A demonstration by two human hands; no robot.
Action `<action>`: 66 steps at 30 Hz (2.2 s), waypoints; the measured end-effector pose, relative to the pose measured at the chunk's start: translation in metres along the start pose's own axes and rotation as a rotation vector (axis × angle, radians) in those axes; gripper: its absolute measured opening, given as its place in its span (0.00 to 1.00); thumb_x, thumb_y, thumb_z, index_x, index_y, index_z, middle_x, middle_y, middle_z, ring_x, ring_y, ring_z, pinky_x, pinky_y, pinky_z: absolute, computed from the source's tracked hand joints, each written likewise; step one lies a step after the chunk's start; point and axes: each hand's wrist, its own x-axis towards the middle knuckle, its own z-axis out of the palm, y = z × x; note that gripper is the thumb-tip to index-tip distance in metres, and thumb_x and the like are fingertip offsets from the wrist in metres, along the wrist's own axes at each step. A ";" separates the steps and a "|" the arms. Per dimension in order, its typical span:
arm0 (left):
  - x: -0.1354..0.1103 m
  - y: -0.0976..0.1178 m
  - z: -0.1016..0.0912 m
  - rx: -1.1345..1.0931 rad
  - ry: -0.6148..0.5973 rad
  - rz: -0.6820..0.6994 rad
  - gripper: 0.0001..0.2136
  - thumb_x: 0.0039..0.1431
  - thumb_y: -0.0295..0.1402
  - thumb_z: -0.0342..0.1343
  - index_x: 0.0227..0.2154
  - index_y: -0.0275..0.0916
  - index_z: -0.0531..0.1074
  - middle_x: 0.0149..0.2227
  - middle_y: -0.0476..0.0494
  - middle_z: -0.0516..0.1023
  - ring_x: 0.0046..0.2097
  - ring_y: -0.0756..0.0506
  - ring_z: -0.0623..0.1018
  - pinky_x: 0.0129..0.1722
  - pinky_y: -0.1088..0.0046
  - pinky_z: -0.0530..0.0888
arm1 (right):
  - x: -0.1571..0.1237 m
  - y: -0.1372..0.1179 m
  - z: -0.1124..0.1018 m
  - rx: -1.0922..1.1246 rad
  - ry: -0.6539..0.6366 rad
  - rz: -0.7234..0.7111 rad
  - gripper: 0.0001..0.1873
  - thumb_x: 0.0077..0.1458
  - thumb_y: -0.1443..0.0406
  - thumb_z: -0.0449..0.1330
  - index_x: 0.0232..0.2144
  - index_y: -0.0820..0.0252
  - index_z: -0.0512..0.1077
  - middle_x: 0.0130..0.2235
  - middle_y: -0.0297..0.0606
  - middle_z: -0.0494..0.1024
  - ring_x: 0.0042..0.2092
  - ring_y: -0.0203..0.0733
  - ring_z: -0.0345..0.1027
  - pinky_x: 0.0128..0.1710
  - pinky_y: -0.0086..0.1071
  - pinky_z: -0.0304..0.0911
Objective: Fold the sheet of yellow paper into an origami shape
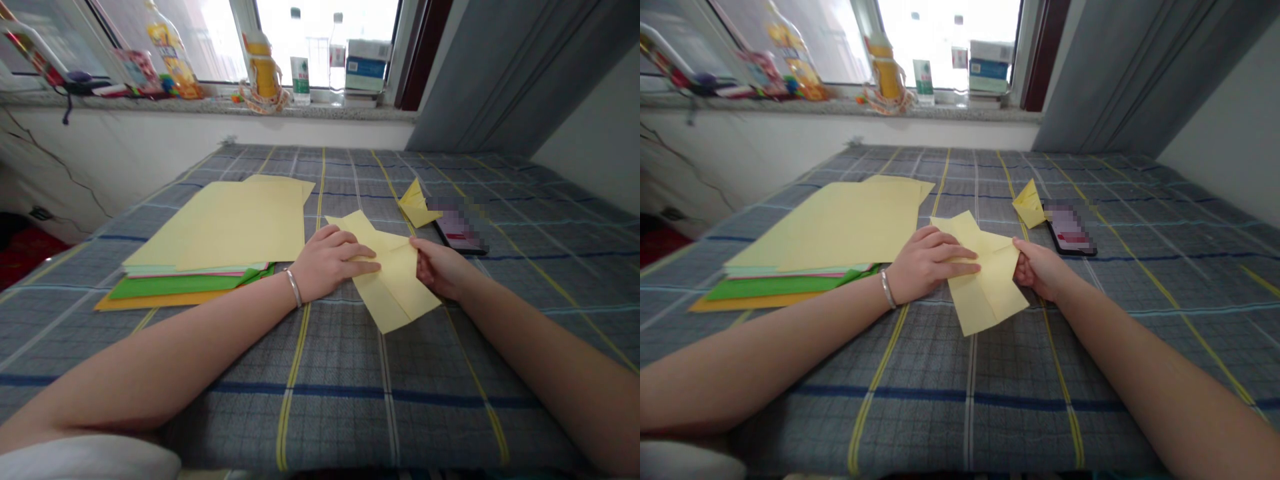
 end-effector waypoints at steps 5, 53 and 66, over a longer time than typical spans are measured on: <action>0.000 -0.002 0.002 -0.032 0.046 -0.092 0.16 0.65 0.33 0.48 0.54 0.49 0.68 0.55 0.50 0.73 0.51 0.44 0.70 0.54 0.62 0.62 | -0.001 0.002 -0.002 -0.035 0.042 -0.096 0.14 0.48 0.60 0.63 0.23 0.58 0.61 0.15 0.24 0.58 0.15 0.25 0.47 0.12 0.19 0.42; -0.007 -0.019 0.002 -0.435 0.291 -0.334 0.02 0.58 0.31 0.56 0.30 0.40 0.71 0.41 0.49 0.80 0.48 0.46 0.76 0.58 0.58 0.62 | 0.010 0.004 -0.035 -0.861 0.374 -0.812 0.04 0.48 0.61 0.63 0.28 0.54 0.72 0.49 0.42 0.75 0.52 0.51 0.68 0.50 0.48 0.66; -0.006 -0.017 0.004 -0.766 0.081 -0.831 0.16 0.61 0.45 0.49 0.29 0.37 0.70 0.27 0.49 0.73 0.29 0.49 0.72 0.28 0.73 0.68 | 0.005 0.000 -0.021 -0.258 0.347 -0.423 0.17 0.47 0.59 0.64 0.40 0.51 0.67 0.28 0.32 0.79 0.26 0.44 0.73 0.25 0.37 0.69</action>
